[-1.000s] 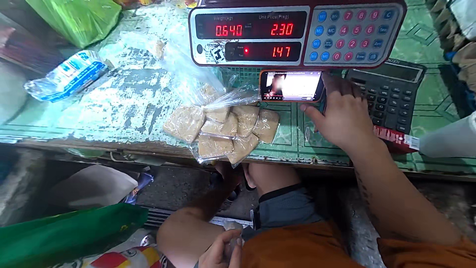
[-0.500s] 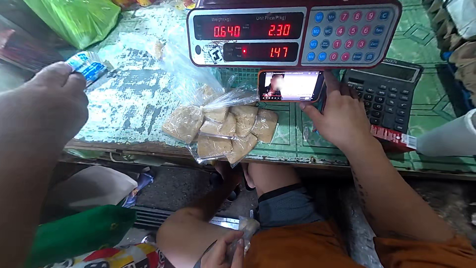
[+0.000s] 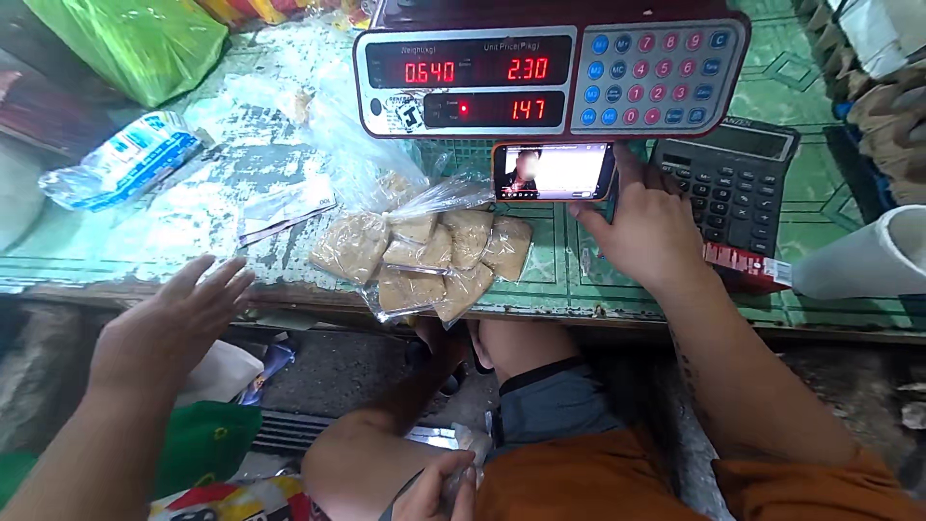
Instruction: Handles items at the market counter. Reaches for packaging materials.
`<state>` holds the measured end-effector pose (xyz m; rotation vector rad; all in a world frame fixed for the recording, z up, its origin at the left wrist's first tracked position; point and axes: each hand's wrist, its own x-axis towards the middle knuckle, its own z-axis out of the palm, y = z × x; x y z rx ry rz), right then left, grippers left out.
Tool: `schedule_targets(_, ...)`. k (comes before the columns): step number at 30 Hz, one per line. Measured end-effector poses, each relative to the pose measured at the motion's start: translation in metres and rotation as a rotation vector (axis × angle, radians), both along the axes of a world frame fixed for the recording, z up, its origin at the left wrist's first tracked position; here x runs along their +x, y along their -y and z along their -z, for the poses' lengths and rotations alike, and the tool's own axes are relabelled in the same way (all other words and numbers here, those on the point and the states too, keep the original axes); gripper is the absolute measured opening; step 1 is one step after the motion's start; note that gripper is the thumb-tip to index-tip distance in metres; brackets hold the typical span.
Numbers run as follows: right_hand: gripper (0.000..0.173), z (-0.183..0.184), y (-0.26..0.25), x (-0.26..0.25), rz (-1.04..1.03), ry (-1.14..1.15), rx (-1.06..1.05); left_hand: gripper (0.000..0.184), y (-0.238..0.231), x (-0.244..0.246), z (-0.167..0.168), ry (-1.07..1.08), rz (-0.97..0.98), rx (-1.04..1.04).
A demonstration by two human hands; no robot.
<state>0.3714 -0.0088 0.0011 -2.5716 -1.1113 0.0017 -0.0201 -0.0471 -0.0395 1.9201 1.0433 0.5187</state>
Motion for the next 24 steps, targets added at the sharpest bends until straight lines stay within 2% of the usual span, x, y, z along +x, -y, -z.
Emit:
schedule_targets(12,0.088,0.0,0.004,-0.003,-0.044,0.007,0.006,0.016,0.004,-0.003,-0.002,0.005,-0.001,0.012)
schedule_targets(17,0.087,0.005,0.005,-0.002,-0.039,0.048,0.112,0.015,0.006,-0.003,-0.003,0.018,-0.155,-0.02)
schedule_targets(19,0.081,0.005,0.005,0.001,-0.05,0.062,0.151,0.015,0.006,-0.002,-0.005,0.035,-0.19,-0.057)
schedule_targets(21,0.067,0.004,0.011,-0.004,-0.097,0.064,0.248,0.016,0.008,-0.002,-0.008,0.09,-0.179,-0.146)
schedule_targets(24,0.038,-0.002,0.04,-0.075,-0.365,-0.15,0.472,0.018,0.006,-0.005,-0.012,0.33,-0.142,-0.457)
